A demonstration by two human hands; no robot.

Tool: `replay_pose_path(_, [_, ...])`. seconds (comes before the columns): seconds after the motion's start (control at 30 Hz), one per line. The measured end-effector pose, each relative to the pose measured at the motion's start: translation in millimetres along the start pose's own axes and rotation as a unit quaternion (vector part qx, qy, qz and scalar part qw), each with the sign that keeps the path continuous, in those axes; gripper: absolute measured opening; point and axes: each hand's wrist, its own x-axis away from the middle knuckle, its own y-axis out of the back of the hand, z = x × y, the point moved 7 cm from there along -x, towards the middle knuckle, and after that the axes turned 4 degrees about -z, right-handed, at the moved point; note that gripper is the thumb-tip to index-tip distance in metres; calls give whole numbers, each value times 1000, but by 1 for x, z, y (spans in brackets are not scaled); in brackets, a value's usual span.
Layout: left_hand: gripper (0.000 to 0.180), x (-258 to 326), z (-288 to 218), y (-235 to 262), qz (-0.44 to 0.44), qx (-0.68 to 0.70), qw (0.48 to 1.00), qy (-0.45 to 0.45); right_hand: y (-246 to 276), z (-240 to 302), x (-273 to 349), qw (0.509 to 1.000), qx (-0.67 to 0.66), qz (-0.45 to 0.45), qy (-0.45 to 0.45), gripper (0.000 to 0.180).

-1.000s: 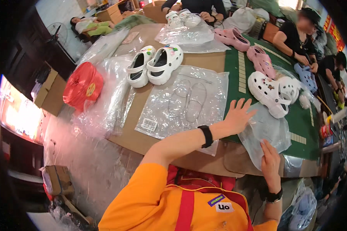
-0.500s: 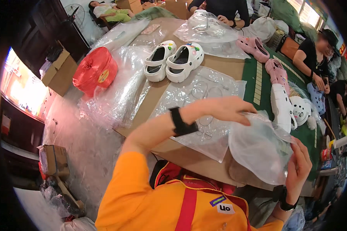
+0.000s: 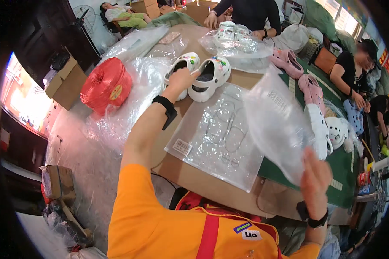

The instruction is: Packaging finished shoes into plastic bags and placing them in a larger container.

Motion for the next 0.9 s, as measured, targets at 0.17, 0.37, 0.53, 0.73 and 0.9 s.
replay_pose_path(0.17, [71,-19,-4,-6,34,-52,998,14,-59,29,39,987,-90,137,-1,36])
replay_pose_path(0.37, [60,-46,18,-22,17,3,998,54,-95,40,60,971,-174,161,-22,43])
replay_pose_path(0.53, [29,-35,1,-24,-53,-18,998,-38,-106,49,69,963,-213,161,-26,43])
replay_pose_path(0.73, [25,25,-6,9,-111,-8,985,-129,-101,29,74,971,-165,159,-70,43])
replay_pose_path(0.9, [25,100,-23,30,-88,31,971,-219,-104,15,79,974,-136,139,-119,44])
